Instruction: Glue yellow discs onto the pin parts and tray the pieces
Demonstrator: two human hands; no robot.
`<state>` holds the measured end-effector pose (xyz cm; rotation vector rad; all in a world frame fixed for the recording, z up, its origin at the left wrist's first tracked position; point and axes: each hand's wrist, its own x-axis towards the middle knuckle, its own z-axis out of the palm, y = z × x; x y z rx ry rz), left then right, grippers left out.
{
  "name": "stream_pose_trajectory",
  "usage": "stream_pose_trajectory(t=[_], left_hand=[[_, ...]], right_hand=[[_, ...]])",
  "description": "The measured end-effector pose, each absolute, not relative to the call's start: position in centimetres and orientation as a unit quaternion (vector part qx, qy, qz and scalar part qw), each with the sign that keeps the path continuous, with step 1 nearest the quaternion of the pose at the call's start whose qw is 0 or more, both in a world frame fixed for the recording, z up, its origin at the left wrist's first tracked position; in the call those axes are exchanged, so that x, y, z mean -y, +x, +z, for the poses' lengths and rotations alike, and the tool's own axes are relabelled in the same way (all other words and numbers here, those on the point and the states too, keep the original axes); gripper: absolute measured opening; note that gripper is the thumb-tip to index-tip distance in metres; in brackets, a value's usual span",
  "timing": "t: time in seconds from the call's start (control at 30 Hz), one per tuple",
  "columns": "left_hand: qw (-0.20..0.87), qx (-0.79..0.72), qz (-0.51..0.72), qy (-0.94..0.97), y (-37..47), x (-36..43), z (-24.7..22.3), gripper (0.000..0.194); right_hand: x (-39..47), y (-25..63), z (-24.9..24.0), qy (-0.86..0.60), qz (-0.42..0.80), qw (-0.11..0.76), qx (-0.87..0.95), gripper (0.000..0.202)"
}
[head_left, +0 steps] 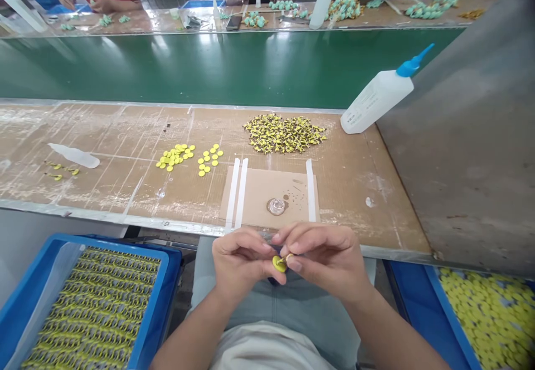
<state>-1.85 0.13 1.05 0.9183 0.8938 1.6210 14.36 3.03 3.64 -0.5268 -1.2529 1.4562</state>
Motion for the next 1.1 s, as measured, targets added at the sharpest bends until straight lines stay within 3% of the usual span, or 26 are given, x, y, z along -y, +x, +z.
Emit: stream_pose_trajectory(t=[0.37,0.67,1.1], left_hand=[[0.450,-0.426,0.683,0.386,-1.8,0.6,1.1,0.034],[0.350,-0.518,0.640,0.448,-1.8,1.9,2.2,0.057],[0.345,-0.546,0.618,0.449,-1.8,2.0,2.6,0.053]], right_hand=[[-2.8,14.4,3.3,-0.263,0.502,0.573,0.592,0.028],[-2.9,14.3,3.2,-0.286,0.406,0.585,0.641,0.037],[-2.9,14.4,2.8,-0.334,0.398,0.573,0.633,0.029]])
